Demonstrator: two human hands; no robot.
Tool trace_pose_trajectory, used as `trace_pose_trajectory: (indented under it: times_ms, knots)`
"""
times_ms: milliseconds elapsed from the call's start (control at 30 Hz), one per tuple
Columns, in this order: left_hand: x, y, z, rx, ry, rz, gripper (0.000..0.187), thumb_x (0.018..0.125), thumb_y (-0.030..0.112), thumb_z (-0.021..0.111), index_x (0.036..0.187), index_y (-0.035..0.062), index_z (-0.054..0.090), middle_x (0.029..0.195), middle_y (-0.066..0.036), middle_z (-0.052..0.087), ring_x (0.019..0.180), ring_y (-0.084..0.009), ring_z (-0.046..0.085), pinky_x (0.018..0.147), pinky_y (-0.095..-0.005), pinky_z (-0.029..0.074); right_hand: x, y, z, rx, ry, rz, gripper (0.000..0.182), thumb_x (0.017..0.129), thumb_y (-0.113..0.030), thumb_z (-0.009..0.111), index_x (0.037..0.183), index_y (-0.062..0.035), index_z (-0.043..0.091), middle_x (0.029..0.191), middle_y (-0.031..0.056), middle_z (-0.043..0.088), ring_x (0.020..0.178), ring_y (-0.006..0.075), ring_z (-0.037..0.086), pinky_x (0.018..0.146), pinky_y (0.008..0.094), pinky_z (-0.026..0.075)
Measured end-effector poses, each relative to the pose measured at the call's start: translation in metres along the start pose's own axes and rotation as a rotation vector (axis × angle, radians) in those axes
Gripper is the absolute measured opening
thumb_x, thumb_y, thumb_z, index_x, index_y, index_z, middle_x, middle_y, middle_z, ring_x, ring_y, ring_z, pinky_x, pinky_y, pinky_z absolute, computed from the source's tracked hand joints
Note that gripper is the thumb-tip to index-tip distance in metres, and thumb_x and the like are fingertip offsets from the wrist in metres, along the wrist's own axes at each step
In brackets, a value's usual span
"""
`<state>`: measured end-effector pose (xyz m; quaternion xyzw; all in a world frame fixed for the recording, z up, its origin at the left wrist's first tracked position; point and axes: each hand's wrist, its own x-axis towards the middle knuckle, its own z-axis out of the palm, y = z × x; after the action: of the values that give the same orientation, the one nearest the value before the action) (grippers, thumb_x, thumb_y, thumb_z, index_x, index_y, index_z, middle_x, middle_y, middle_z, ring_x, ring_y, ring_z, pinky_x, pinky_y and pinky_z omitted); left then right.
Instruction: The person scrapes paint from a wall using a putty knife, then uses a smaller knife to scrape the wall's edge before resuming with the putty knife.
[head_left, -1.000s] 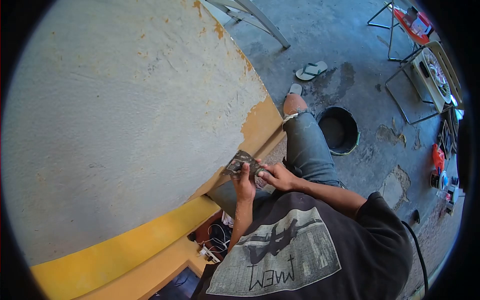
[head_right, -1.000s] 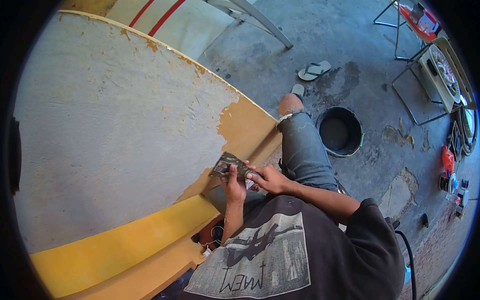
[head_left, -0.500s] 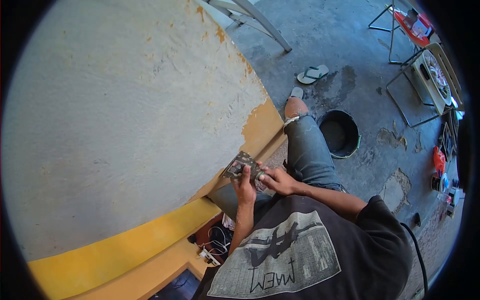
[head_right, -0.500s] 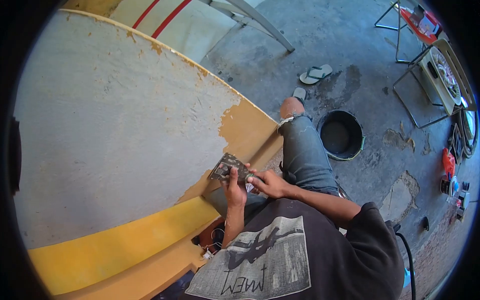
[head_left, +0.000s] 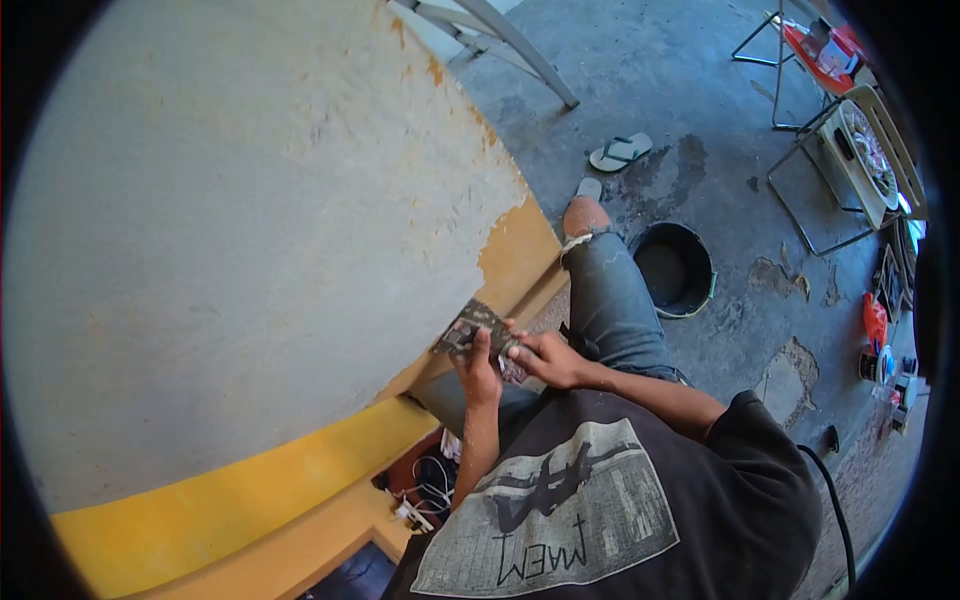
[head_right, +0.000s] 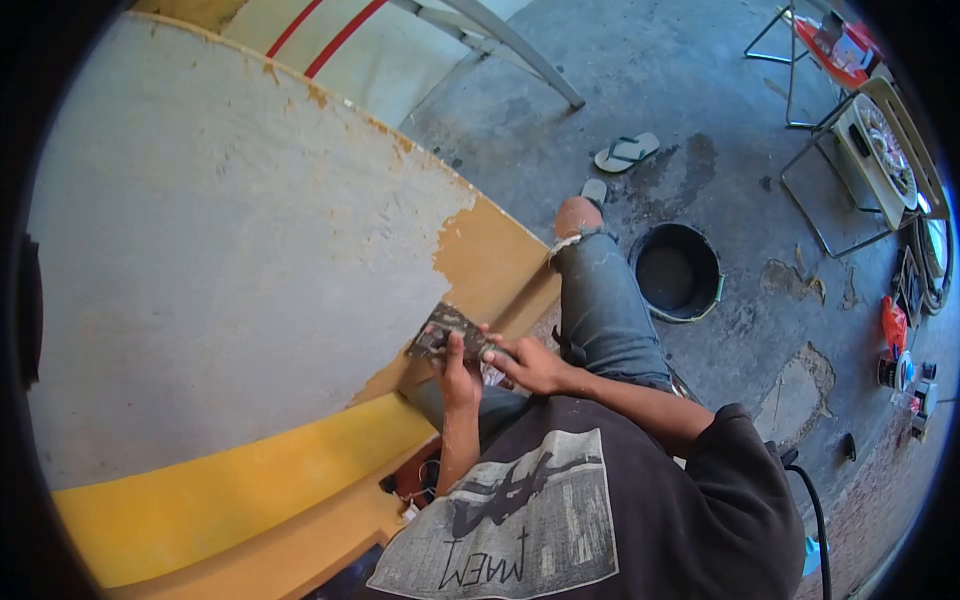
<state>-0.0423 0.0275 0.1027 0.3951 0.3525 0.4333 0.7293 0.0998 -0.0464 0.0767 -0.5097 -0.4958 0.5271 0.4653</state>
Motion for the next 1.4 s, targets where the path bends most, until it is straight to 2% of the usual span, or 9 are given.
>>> trace_pose_trajectory:
  times_ms: [633, 700, 767, 833, 1033, 1133, 1267, 1300, 1400]
  knots:
    - [-0.001, -0.005, 0.008, -0.005, 0.067, 0.047, 0.023, 0.093, 0.012, 0.062, 0.109, 0.0004, 0.05, 0.096, -0.014, 0.063, 0.087, -0.028, 0.067, 0.074, -0.0415, 0.059, 0.005, 0.003, 0.002, 0.009, -0.091, 0.071, 0.042, 0.101, -0.033, 0.048, 0.103, 0.0067, 0.06, 0.078, 0.0155, 0.065, 0.066, 0.0217, 0.065, 0.067, 0.0364, 0.05]
    - [0.002, 0.005, 0.018, 0.008, 0.062, 0.064, 0.022, 0.093, 0.013, 0.063, 0.107, 0.0004, 0.051, 0.095, -0.012, 0.062, 0.088, -0.0274, 0.067, 0.074, -0.0408, 0.059, 0.002, -0.014, 0.002, 0.038, 0.103, -0.182, 0.044, 0.101, -0.035, 0.048, 0.094, 0.0058, 0.062, 0.067, 0.0134, 0.061, 0.064, 0.0201, 0.063, 0.064, 0.0355, 0.048]
    - [-0.002, 0.017, 0.024, -0.028, 0.013, 0.059, 0.022, 0.093, 0.012, 0.063, 0.107, 0.0003, 0.051, 0.096, -0.012, 0.062, 0.089, -0.027, 0.067, 0.074, -0.0405, 0.059, -0.002, -0.016, 0.002, 0.16, -0.048, 0.003, 0.044, 0.101, -0.036, 0.048, 0.095, 0.0058, 0.061, 0.067, 0.0137, 0.059, 0.063, 0.0198, 0.062, 0.064, 0.0345, 0.048]
    - [0.001, 0.002, 0.011, -0.038, 0.009, 0.063, 0.023, 0.093, 0.012, 0.063, 0.107, -0.0003, 0.05, 0.096, -0.012, 0.062, 0.089, -0.0272, 0.067, 0.074, -0.0414, 0.059, 0.004, -0.003, 0.003, 0.085, 0.006, -0.026, 0.051, 0.101, -0.04, 0.045, 0.071, 0.0002, 0.052, 0.057, 0.0042, 0.049, 0.056, 0.0129, 0.047, 0.054, 0.0336, 0.039]
    - [-0.003, 0.01, 0.019, 0.014, 0.006, 0.026, 0.031, 0.095, 0.018, 0.062, 0.118, 0.0053, 0.045, 0.096, -0.018, 0.064, 0.082, -0.0294, 0.067, 0.072, -0.0419, 0.058, 0.0, 0.002, 0.002, 0.053, -0.003, -0.048, 0.05, 0.101, -0.04, 0.043, 0.072, -0.0003, 0.052, 0.056, 0.0043, 0.05, 0.054, 0.0129, 0.047, 0.053, 0.0346, 0.04]
    - [0.004, -0.013, 0.0, 0.008, 0.013, 0.019, 0.033, 0.094, 0.02, 0.063, 0.118, 0.0051, 0.045, 0.095, -0.019, 0.064, 0.081, -0.0304, 0.068, 0.07, -0.0416, 0.059, 0.005, 0.008, -0.002, -0.032, -0.045, 0.046, 0.043, 0.1, -0.038, 0.047, 0.101, 0.0018, 0.062, 0.068, 0.0163, 0.062, 0.065, 0.0279, 0.063, 0.064, 0.0402, 0.047]
    - [-0.003, 0.01, 0.025, 0.037, 0.02, 0.048, 0.029, 0.094, 0.019, 0.063, 0.115, 0.0064, 0.047, 0.094, -0.017, 0.065, 0.082, -0.0305, 0.068, 0.073, -0.0421, 0.059, 0.001, -0.007, -0.003, 0.015, -0.046, 0.035, 0.038, 0.099, -0.034, 0.049, 0.101, 0.0009, 0.063, 0.067, 0.014, 0.063, 0.065, 0.0283, 0.064, 0.064, 0.0397, 0.047]
    - [0.0, 0.01, 0.025, 0.031, 0.02, 0.043, 0.029, 0.094, 0.019, 0.063, 0.115, 0.0064, 0.047, 0.094, -0.017, 0.065, 0.082, -0.0305, 0.068, 0.073, -0.0421, 0.059, 0.0, -0.018, -0.001, 0.013, 0.093, -0.2, 0.038, 0.099, -0.034, 0.049, 0.099, 0.0014, 0.062, 0.065, 0.0126, 0.063, 0.063, 0.0248, 0.063, 0.063, 0.0383, 0.047]
    - [0.001, -0.001, 0.012, -0.042, 0.029, 0.043, 0.024, 0.093, 0.011, 0.063, 0.11, -0.0008, 0.052, 0.094, -0.016, 0.066, 0.083, -0.0281, 0.069, 0.073, -0.0398, 0.059, 0.003, -0.004, -0.003, 0.053, -0.037, 0.052, 0.041, 0.1, -0.036, 0.048, 0.095, 0.0027, 0.061, 0.065, 0.0129, 0.062, 0.061, 0.0245, 0.061, 0.062, 0.0383, 0.047]
